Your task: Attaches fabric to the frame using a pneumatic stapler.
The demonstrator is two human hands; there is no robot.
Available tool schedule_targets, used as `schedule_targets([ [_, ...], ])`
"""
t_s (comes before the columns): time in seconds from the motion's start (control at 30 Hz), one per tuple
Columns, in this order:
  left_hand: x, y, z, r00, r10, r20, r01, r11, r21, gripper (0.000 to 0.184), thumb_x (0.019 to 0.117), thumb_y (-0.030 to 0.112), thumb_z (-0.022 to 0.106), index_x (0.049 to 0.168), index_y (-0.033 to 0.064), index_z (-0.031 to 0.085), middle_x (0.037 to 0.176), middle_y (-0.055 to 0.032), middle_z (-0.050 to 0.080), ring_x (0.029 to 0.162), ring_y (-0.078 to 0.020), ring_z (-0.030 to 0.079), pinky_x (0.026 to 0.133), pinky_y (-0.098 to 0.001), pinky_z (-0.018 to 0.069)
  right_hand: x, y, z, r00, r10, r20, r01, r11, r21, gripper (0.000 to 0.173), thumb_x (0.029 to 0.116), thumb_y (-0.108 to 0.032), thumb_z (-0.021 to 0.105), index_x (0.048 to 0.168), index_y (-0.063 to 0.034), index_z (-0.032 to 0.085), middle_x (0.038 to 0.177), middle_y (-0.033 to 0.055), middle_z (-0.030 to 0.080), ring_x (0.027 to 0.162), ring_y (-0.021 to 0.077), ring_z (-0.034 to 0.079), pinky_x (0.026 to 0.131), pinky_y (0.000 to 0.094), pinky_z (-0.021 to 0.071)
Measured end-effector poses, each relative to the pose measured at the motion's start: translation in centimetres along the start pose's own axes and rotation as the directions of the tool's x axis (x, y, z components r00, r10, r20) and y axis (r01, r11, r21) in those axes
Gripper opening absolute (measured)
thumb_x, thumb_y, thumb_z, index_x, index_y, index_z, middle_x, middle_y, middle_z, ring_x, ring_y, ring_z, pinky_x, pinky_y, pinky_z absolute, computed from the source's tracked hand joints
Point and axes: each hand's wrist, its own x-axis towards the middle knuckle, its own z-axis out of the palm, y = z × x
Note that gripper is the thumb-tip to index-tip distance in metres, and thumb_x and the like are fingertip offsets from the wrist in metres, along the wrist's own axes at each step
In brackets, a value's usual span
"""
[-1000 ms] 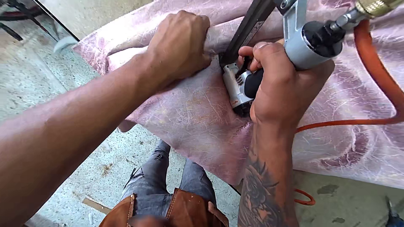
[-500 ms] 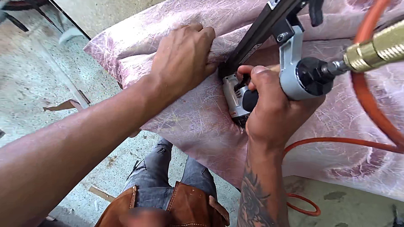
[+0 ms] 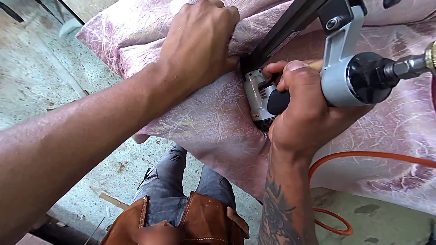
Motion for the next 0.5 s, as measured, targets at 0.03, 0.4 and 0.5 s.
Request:
schedule_targets([
  [0.03, -0.1, -0.1, -0.1, 1.000, 0.009, 0.006, -0.009, 1.000, -0.007, 0.050, 0.0840, 0.057, 0.065, 0.114, 0.0162, 0.066, 0.102, -0.0081, 0.069, 0.099, -0.0296, 0.068, 0.079, -0.0565, 0.0518, 0.2, 0.2, 0.1, 1.000, -0.020, -0.007, 0.020, 1.000, 0.017, 0.006, 0.0905, -0.001, 0.062, 0.087, -0.0038, 0.058, 0.073, 0.0108, 0.068, 0.071, 0.0305, 0.073, 0.071, 0.0506, 0.0644],
  [0.4, -0.9, -0.7, -0.9, 0.999, 0.034, 0.035, -0.032, 0.998, -0.049, 0.050, 0.0790, 0.047, 0.074, 0.119, 0.0187, 0.066, 0.104, -0.0040, 0.070, 0.099, -0.0238, 0.067, 0.082, -0.0532, 0.0520, -0.3, -0.2, -0.4, 0.994, 0.002, 0.110, -0.013, 0.995, 0.102, 0.007, 0.0899, -0.002, 0.065, 0.089, -0.0049, 0.059, 0.077, 0.0101, 0.070, 0.076, 0.0298, 0.075, 0.076, 0.0494, 0.0655],
  [0.5, -0.9, -0.8, -0.8, 0.999, 0.007, 0.043, -0.005, 0.999, -0.052, 0.051, 0.0778, 0.048, 0.074, 0.120, 0.0204, 0.065, 0.101, -0.0025, 0.071, 0.098, -0.0227, 0.068, 0.083, -0.0543, 0.0521, -0.5, 0.0, 0.0, 0.996, -0.019, 0.083, 0.010, 0.994, 0.111, 0.007, 0.0894, -0.002, 0.065, 0.088, -0.0041, 0.059, 0.074, 0.0109, 0.069, 0.073, 0.0301, 0.074, 0.072, 0.0494, 0.0648],
])
